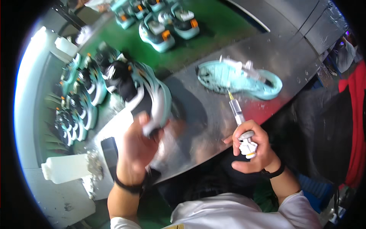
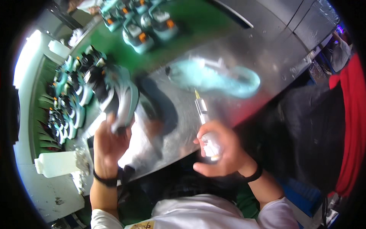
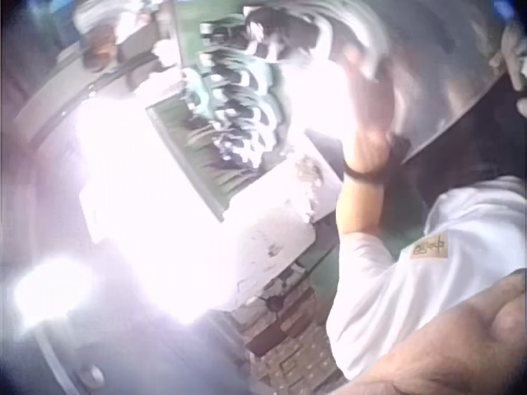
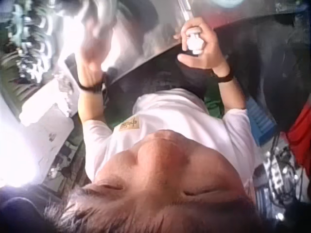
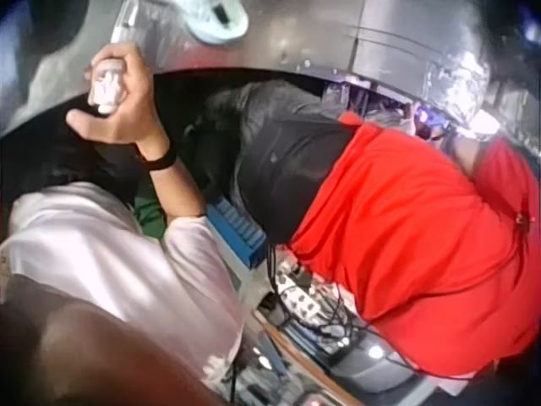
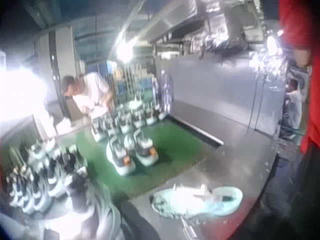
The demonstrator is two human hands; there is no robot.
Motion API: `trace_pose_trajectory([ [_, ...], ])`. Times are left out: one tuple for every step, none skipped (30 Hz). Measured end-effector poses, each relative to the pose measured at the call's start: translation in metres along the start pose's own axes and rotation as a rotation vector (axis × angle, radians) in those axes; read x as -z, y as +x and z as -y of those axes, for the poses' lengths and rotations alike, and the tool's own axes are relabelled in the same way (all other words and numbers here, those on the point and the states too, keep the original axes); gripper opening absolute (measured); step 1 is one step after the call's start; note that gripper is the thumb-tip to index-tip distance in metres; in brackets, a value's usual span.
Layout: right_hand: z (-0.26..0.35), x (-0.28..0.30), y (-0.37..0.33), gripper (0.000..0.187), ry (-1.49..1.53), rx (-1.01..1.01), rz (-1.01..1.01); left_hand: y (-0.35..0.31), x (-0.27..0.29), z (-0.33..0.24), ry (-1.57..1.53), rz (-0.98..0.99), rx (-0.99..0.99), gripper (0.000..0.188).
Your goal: Injecting glue into shoe midsoles using a syringe on an assembly line.
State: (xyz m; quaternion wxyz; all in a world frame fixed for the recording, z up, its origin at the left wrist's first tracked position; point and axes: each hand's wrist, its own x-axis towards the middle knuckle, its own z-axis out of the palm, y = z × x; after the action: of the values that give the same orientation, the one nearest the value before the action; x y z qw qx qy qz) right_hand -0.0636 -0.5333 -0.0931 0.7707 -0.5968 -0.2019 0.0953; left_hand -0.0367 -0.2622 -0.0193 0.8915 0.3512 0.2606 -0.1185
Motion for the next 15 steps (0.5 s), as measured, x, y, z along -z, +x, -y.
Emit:
trace_pose_trajectory([
  [-0.003,-0.003,0.003,0.044,-0.043,-0.022,-0.010,0.022,0.005,-0.019,0.110,-0.039,-0.170,0.023],
  [-0.006,-0.004,0.006,0.043,-0.066,-0.018,-0.011,0.047,0.001,-0.035,0.085,-0.078,-0.286,0.022],
  [-0.009,-0.005,0.010,0.042,-0.091,-0.020,-0.018,0.071,0.002,-0.048,0.059,-0.114,-0.395,0.022],
  [-0.006,-0.008,0.014,0.042,-0.083,0.004,-0.018,0.093,0.024,-0.062,0.141,-0.045,-0.314,0.023],
  [-0.005,-0.012,0.018,0.040,-0.047,0.029,-0.077,0.108,0.037,-0.077,0.225,0.020,-0.233,0.024],
  [-0.008,-0.010,0.021,0.039,-0.021,0.040,-0.150,0.113,0.026,-0.071,0.305,-0.055,-0.223,0.026],
  [-0.010,-0.003,0.025,0.039,-0.032,0.043,-0.177,0.108,-0.008,-0.057,0.367,-0.164,-0.208,0.023],
  [-0.010,-0.001,0.027,0.039,-0.052,0.050,-0.115,0.103,-0.023,-0.065,0.457,-0.054,-0.157,0.021],
  [-0.008,0.002,0.025,0.038,-0.082,0.047,-0.065,0.105,-0.033,-0.070,0.541,0.067,-0.092,0.020],
  [-0.008,0.001,0.028,0.032,-0.131,0.107,-0.086,0.116,-0.043,-0.078,0.610,0.128,-0.075,0.019],
  [-0.014,0.003,0.027,0.029,-0.148,0.104,-0.098,0.128,-0.054,-0.084,0.626,0.198,-0.043,0.022],
  [-0.014,0.003,0.032,0.028,-0.217,0.170,-0.118,0.149,-0.059,-0.088,0.595,0.162,-0.019,0.023],
  [-0.021,0.003,0.034,0.031,-0.243,0.216,-0.141,0.180,-0.056,-0.099,0.421,0.343,0.160,0.024],
  [-0.026,0.011,0.032,0.028,-0.328,0.209,-0.133,0.195,-0.067,-0.089,0.435,0.329,0.141,0.026],
  [-0.024,0.011,0.034,0.030,-0.370,0.301,-0.181,0.205,-0.067,-0.082,0.398,0.385,0.030,0.028],
])
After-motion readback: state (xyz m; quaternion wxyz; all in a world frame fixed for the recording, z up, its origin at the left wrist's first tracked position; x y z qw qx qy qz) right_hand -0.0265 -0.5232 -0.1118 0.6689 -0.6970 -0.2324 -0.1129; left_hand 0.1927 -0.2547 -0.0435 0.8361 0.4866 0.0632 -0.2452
